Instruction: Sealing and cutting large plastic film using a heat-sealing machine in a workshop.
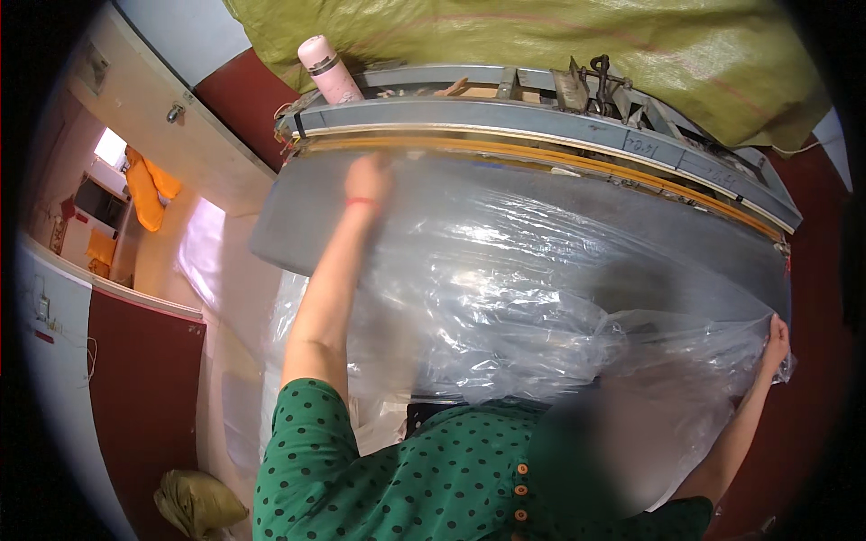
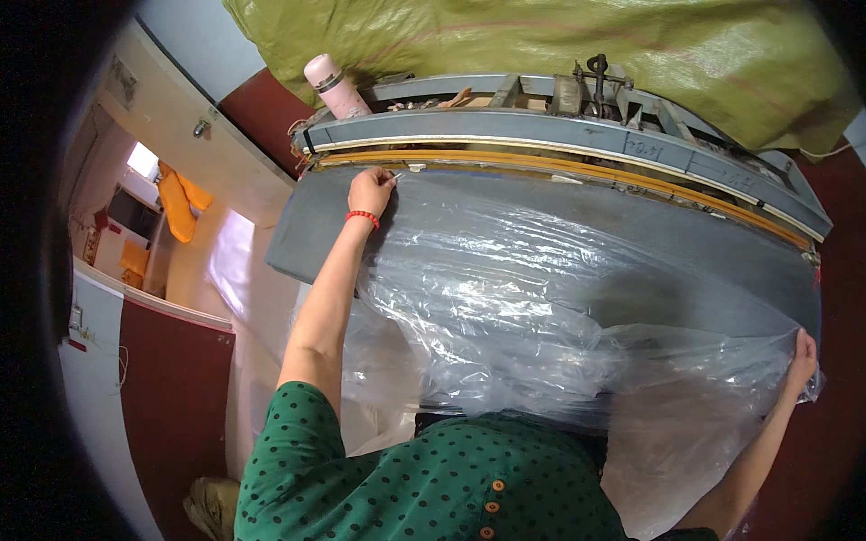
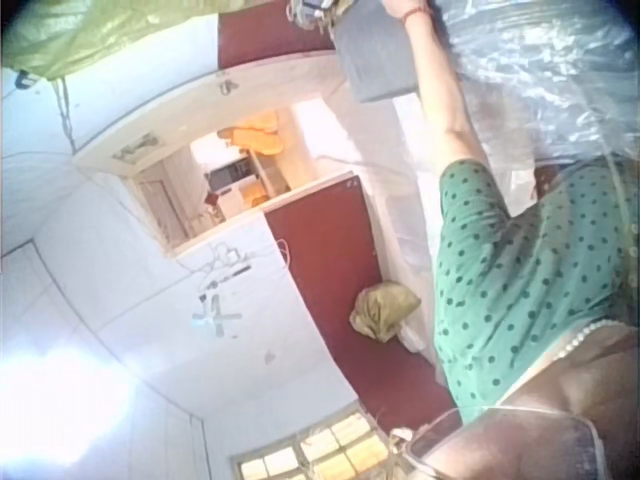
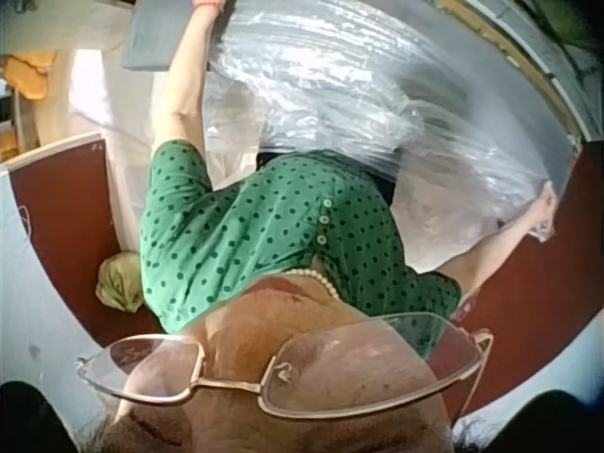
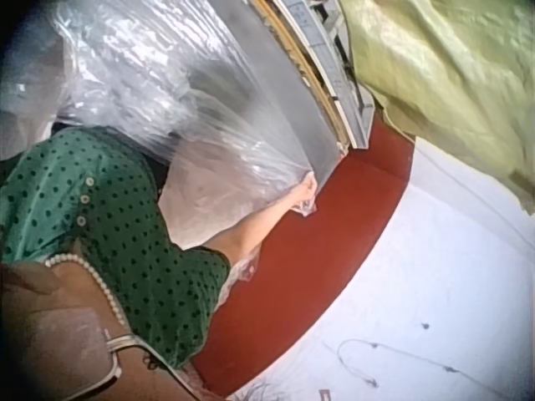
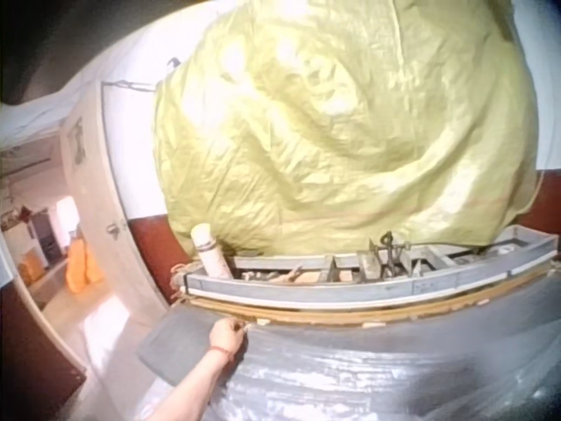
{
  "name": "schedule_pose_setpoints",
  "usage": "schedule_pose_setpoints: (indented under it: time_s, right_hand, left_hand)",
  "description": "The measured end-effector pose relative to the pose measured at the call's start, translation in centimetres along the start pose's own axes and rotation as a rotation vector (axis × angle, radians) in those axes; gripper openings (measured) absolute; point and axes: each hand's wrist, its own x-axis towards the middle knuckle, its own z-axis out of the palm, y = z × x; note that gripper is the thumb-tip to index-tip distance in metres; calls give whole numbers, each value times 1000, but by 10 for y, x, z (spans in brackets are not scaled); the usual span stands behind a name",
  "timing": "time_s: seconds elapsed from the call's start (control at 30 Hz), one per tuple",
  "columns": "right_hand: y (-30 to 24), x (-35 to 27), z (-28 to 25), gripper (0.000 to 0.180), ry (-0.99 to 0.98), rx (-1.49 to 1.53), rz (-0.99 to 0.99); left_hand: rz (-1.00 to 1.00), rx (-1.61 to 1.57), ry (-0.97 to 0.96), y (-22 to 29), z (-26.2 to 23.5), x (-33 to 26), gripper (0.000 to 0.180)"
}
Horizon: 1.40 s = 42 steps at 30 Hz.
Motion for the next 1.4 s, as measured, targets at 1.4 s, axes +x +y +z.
schedule_pose_setpoints:
  time_s: [1.4]
  right_hand:
    - [-131,-42,61,38,649,-330,-473]
  left_hand:
    - [24,-910,-26,-19,-72,-20,6]
